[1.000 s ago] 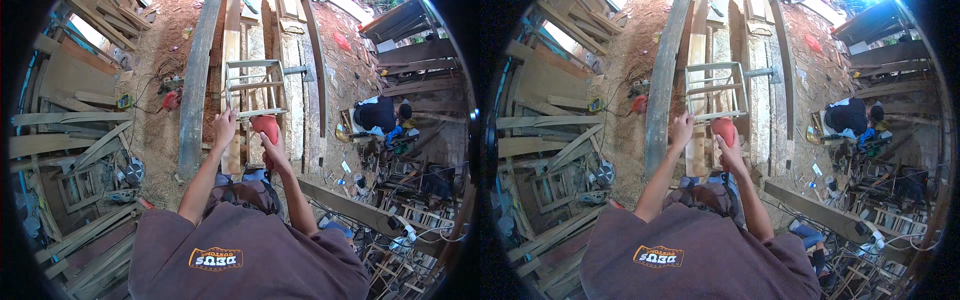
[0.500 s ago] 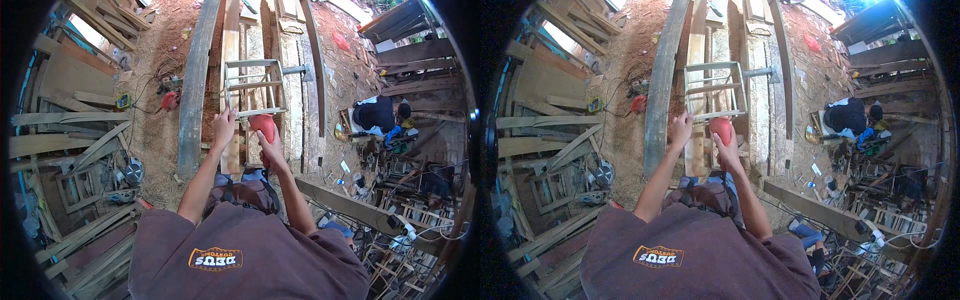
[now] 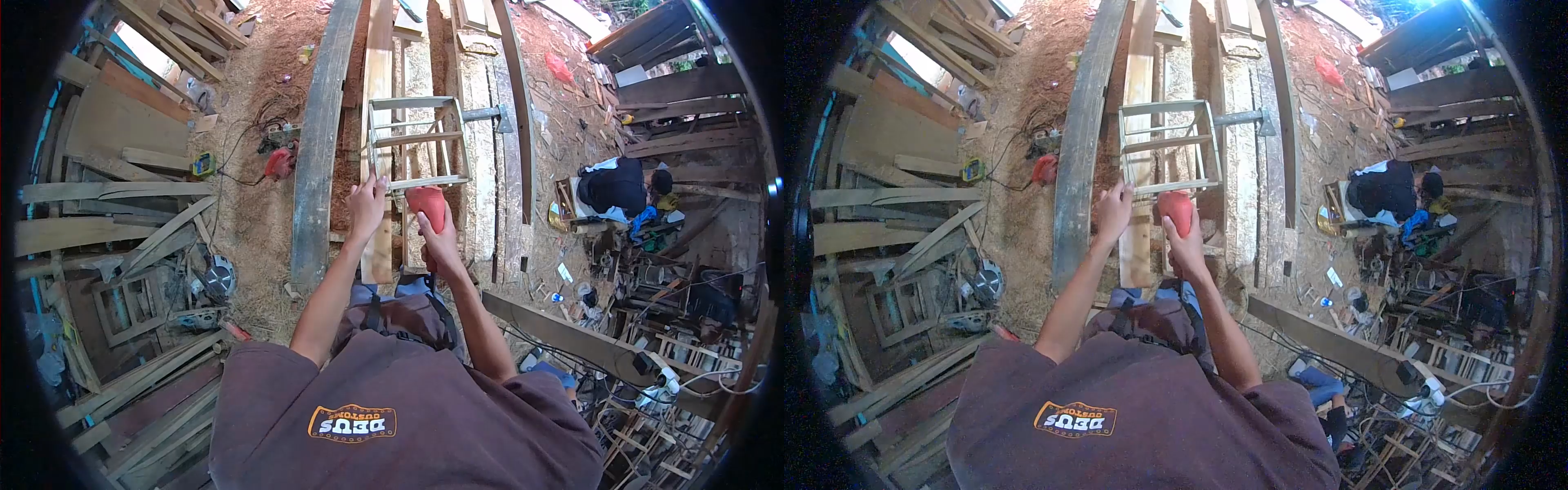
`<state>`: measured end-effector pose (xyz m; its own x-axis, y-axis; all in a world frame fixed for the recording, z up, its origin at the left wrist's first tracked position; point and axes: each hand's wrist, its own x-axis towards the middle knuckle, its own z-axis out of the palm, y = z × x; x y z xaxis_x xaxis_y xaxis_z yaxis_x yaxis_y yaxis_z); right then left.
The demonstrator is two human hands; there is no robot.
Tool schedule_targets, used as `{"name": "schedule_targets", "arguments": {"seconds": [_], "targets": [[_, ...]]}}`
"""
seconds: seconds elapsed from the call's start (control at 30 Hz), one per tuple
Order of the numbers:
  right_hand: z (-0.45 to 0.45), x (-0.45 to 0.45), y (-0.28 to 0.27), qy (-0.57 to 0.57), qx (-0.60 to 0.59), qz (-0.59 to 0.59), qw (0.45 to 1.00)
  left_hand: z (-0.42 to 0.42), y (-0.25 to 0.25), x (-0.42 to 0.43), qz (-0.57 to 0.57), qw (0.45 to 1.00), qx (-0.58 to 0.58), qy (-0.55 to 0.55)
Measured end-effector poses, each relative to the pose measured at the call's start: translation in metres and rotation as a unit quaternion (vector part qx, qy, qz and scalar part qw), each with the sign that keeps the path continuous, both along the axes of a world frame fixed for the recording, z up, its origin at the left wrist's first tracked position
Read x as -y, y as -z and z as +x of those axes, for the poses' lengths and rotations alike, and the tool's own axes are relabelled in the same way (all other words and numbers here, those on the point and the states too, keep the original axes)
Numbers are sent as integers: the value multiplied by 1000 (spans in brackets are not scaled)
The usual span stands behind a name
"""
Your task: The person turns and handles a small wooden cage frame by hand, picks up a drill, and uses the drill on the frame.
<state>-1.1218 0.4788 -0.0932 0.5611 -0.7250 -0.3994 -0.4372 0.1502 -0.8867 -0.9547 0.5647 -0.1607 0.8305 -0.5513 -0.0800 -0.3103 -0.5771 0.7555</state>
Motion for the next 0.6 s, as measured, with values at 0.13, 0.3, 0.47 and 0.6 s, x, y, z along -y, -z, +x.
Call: {"name": "schedule_targets", "arguments": {"seconds": [0.13,0.3,0.47,0.6], "targets": [[-1,2,3,0,11,-9,1000,-2,-4,1,30,999,-17,-5],[-7,-3,-20,2,30,-11,999,-12,30,15,55,997,33,-36],[-22,4,-5,-27,24,-102,994,-23,27,25,29,998,-11,-59],[-26,13,26,-73,99,-337,933,-23,46,28,-45,995,-39,-82]]}}
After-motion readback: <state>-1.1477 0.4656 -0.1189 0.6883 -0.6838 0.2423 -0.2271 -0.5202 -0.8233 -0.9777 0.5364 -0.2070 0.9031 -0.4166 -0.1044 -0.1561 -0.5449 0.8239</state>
